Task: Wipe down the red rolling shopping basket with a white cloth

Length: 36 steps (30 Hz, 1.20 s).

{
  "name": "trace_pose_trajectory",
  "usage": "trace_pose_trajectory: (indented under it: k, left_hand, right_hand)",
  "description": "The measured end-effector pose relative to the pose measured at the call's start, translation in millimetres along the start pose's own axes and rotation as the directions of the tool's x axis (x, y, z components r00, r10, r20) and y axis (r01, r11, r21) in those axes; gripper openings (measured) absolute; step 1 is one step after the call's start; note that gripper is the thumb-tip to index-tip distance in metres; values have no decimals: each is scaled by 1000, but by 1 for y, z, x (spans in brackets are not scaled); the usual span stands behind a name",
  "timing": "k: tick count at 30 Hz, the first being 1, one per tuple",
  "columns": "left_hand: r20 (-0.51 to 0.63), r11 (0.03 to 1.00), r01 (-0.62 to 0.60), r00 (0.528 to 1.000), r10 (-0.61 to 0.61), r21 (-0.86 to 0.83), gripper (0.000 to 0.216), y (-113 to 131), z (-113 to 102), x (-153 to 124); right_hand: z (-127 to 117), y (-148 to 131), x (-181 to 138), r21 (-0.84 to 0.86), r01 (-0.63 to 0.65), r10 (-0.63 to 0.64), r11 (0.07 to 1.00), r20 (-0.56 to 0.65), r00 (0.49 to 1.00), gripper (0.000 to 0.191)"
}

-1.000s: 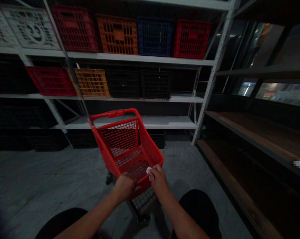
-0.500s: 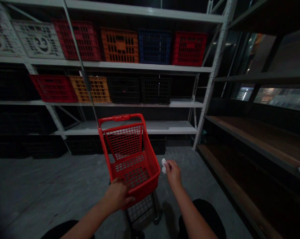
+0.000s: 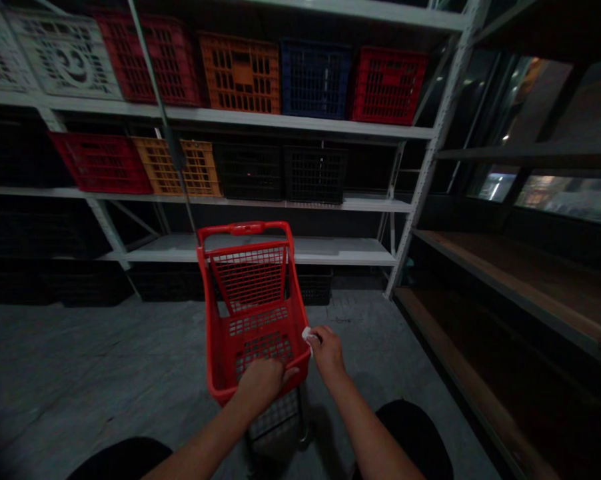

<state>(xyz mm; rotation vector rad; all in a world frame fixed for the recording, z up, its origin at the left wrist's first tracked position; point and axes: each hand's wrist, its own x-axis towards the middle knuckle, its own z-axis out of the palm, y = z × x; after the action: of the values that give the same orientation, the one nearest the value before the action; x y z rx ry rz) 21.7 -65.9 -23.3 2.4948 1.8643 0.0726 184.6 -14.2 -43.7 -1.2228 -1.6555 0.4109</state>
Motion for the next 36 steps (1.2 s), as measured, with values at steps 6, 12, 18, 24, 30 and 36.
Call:
trace_pose_trajectory:
  k: [6,12,18,24,30,36]
  left_hand:
    - [-49,999,-32,998,32,0,60,-4,1,0]
    - [-75,997,-73,994,74,13,64,-16,2,-7]
    - [-66,992,-113,991,117,57,64,-23,-6,-10]
    - [-51,989,-115,991,120,90,62,-24,-11,-9]
    - [-64,983,-132,988,141,128,65,-29,-9,-10]
    - [-38,980,-165,985,170,111,66,-40,-8,-16]
  right_hand:
    - [12,3,36,54,18,-19,998,17,1000,15]
    - [-2,5,-24,132,-41,14,990,196,980,17]
    - [6,-9,0,118,20,-39,993,154,987,17]
    - [15,-2,29,105,67,-79,992,109,991,19]
    - [5,-7,-15,103,35,-47,994,120,992,14]
    - [7,-19,-52,158,118,-144,980,169,975,19]
